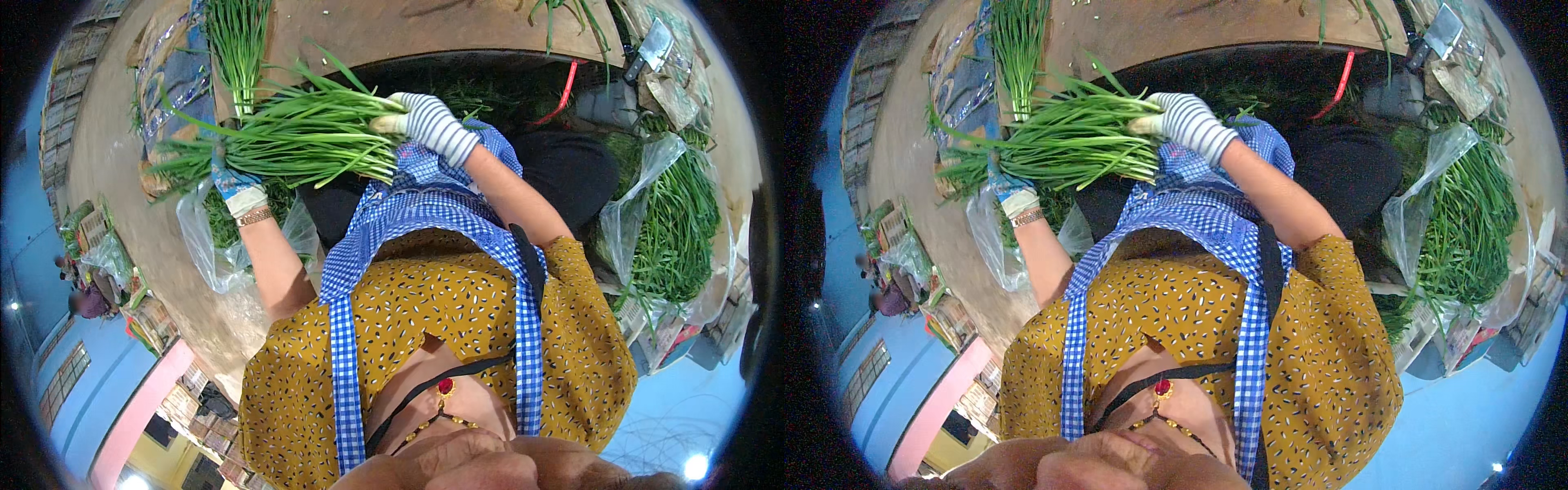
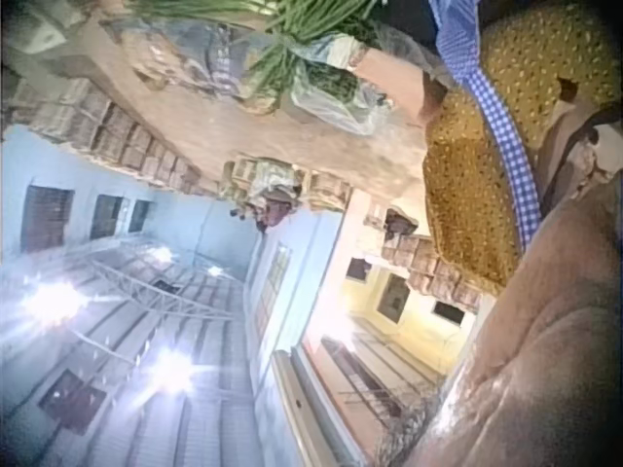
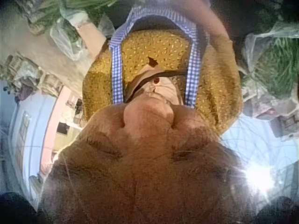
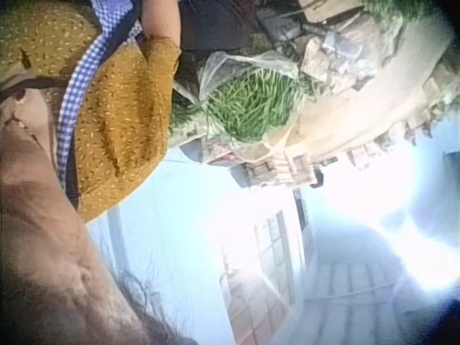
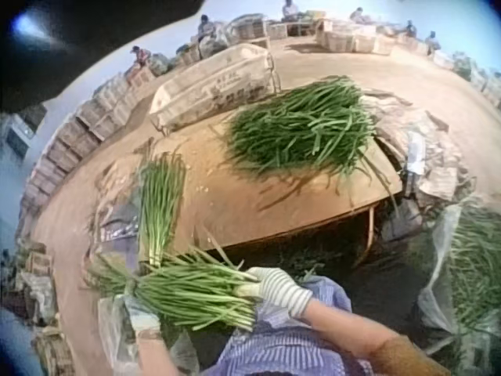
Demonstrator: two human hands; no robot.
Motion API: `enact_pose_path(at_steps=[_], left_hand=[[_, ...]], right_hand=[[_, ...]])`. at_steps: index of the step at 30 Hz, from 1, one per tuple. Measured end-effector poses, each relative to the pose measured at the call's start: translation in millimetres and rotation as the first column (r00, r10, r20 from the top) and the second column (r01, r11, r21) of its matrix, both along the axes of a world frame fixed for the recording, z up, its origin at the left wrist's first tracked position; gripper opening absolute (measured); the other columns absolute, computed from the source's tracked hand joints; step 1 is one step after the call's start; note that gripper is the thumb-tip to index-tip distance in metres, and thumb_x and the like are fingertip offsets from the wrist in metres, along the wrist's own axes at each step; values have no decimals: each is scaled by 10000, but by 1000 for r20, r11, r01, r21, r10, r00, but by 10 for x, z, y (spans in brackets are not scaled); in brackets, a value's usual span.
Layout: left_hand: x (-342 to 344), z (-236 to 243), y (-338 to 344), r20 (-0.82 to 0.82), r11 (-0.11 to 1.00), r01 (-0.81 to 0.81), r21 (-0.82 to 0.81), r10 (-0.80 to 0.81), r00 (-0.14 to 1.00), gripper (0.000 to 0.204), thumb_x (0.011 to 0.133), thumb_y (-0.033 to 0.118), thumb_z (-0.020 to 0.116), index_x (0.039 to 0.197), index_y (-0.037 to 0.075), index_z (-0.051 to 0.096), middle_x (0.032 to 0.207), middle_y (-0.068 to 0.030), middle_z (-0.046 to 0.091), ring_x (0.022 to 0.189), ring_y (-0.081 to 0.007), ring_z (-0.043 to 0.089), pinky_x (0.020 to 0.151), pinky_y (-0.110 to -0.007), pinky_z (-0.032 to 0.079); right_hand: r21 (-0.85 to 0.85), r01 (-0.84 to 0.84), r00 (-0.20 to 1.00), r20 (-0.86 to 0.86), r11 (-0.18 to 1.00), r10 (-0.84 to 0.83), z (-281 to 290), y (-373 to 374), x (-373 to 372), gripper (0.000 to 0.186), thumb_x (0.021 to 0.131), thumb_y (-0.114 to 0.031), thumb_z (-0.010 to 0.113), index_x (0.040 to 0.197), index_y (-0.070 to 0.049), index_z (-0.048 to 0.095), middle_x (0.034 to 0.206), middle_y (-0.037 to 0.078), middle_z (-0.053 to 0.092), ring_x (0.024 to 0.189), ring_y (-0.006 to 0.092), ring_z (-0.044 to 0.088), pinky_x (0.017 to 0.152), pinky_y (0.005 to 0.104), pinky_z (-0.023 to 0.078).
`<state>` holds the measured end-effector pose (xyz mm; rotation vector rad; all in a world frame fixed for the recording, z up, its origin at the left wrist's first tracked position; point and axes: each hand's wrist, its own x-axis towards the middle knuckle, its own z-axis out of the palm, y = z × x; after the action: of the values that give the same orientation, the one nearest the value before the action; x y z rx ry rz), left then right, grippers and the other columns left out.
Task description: The person gathers green onions from a pile, aligns them into a neat bunch, and secures them with a rubber band. The person repeats this process, placing the finished bundles into a nearby container.
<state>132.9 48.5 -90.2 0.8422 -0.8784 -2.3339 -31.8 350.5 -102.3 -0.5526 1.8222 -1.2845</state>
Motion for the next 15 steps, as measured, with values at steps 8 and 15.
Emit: enact_pose_path(at_steps=[8, 15], left_hand=[[-148, 114, 178, -5, 992, 109, -57, -110, 994, 286, 824, 141, 518, 1053, -29, 529, 1077, -173, 564, 958, -269, 555, 869, -392, 451], [-178, 200, 374, 162, 970, -80, -229, 119, 980, 351, 870, 215, 475, 1154, 10, 497, 1123, -112, 537, 1009, -220, 504, 890, -354, 406]], right_hand=[[143, -127, 978, -149, 982, 148, -60, 320, -332, 439, 732, -430, 633, 931, -39, 623, 777, 119, 636, 707, 220, 593, 677, 325, 453], [747, 82, 811, -435, 660, 392, -224, 823, -550, 256, 727, -318, 554, 763, -93, 670, 761, 158, 631, 712, 315, 622, 620, 394, 489]])
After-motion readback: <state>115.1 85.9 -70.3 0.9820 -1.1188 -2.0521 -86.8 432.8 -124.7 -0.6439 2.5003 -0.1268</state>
